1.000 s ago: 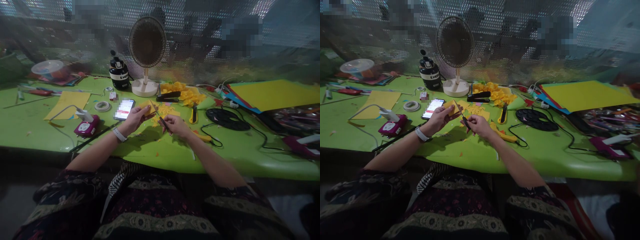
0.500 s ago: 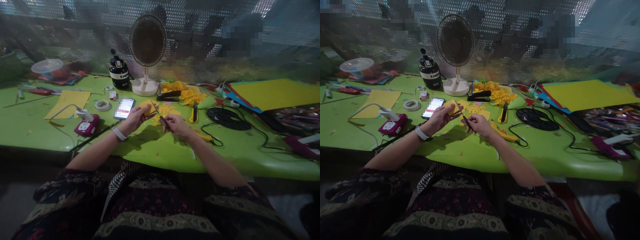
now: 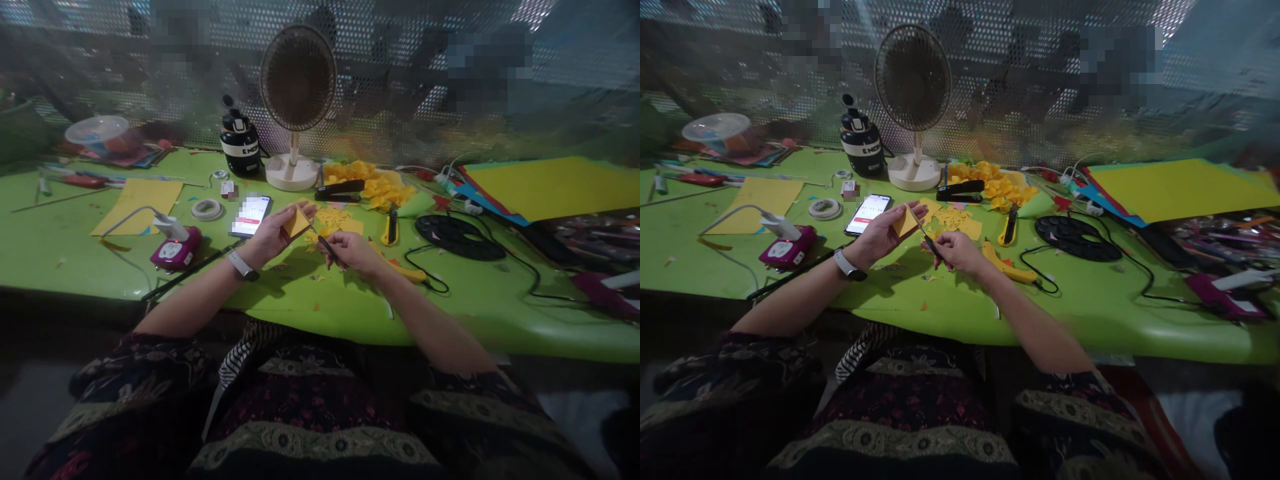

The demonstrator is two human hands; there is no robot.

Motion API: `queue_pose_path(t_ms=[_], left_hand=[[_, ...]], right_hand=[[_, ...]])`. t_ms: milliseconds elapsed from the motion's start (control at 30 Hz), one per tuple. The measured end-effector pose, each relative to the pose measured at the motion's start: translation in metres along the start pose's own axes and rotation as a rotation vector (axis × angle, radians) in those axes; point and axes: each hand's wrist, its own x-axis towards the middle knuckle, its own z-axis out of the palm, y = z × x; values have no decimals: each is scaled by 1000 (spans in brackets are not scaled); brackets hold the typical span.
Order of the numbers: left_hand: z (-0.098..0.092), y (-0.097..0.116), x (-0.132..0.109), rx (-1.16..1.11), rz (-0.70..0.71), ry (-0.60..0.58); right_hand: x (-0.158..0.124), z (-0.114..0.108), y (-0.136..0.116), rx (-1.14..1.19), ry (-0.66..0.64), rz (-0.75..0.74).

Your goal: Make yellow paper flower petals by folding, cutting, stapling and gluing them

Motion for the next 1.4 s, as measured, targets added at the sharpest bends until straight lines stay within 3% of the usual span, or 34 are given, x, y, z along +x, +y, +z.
queue_pose_path(t_ms=[567,1067,1133,1233,1400], left_hand=[[-3,-5,2,-27,-64,11],[-15,-6,10,175,-137,145],[-18,-6,10,212,-127,141],[-22,-6,12,218,-138,124],[-23,-5,14,216,-144,133]], right_hand=[[2,-1,-1,-65,-13,58],[17,-16,16,159,-59,56],[20,-22,15,153,-25,40],[23,-39,12,50,139,-7],[28,-79,16,-372,446,-32]])
